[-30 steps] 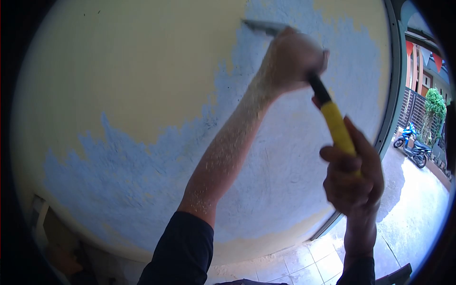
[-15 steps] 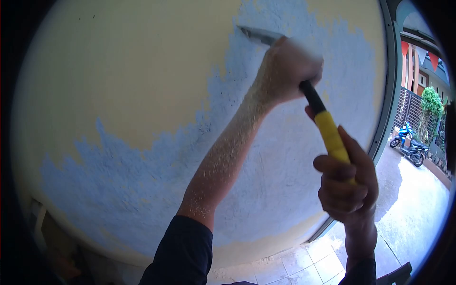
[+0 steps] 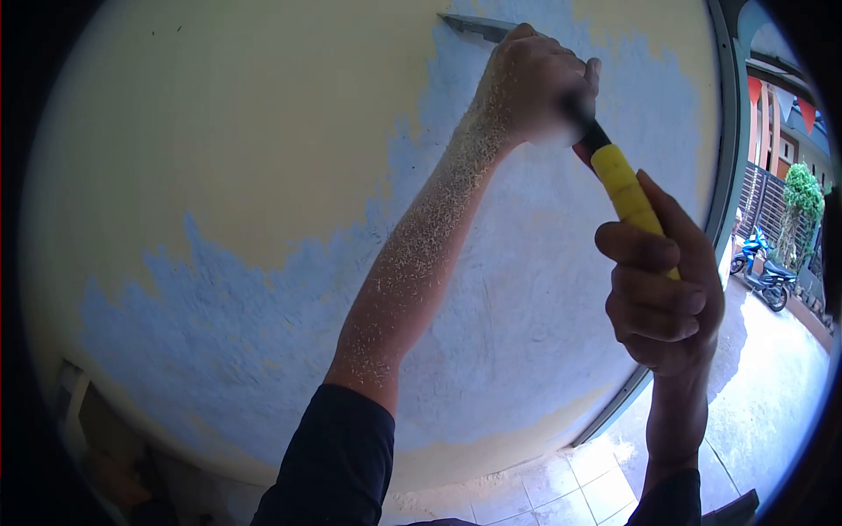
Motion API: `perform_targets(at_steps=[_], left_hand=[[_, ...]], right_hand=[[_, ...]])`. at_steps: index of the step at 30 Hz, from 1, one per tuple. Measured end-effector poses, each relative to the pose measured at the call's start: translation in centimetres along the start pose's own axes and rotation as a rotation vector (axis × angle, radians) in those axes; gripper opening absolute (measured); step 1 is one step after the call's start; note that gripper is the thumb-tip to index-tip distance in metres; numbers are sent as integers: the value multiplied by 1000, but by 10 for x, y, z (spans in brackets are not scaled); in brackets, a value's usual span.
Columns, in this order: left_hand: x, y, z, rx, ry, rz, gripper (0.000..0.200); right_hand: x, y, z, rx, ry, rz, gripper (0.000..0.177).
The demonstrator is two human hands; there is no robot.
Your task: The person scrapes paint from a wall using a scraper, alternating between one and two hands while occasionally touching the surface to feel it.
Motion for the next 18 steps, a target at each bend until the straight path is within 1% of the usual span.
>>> perform_targets(at_steps=[2,3,5,6,7,8,9,10,11,12,13,14,15,16,17,18], left_hand=[[1,1,2,15,25,-25,40],[6,1,-1,33,26,-44,41],[2,-2,0,32,-19,-73,41],[2,-2,2,33,-45,-95,43],[-9,-4,13,2,-106,-109,43],[-18,-9,29,20,-16,-2,35],[-33,-5,36,-13,-50,24,37],[-44,-2,39,-47,-86,43,39],[-47,3,41,-40,-76,36,39],[-48,10,38,-26,-129,0,40],[-45,13,33,-6,-182,-37,41],[-40,19,17,14,-179,-49,41],[-26,19,-5,2,-160,-8,33],[-10,25,-33,-12,-138,35,26],[13,27,-68,-39,-154,113,19],[41,21,-99,-36,27,239,20]], right_hand=[[0,-4,-3,-6,39,-70,43],[2,-3,-8,-7,44,-71,43],[6,5,-7,-1,120,-170,41],[6,12,7,-3,120,-171,41],[-1,15,21,49,-55,-27,39],[-6,13,25,95,-227,116,43],[-17,9,28,85,-229,106,43],[-31,5,38,113,-119,32,44],[-36,3,48,145,-8,-44,48],[-32,3,48,149,-4,-58,48],[-22,6,41,198,-73,-77,48],[-10,10,34,249,-142,-98,49],[12,18,23,294,29,-134,49],[48,31,10,393,97,-324,51],[74,33,-2,977,40,-72,71],[108,50,-34,795,-59,-180,77]])
Point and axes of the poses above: each hand's wrist, its own x-axis away from the middle knuckle, its own y-axis out of the back of the hand, z = x × y, the point moved 8 cm from there along -x, towards the middle knuckle, and after that the axes turned 14 degrees about z, right-handed, at the moved point
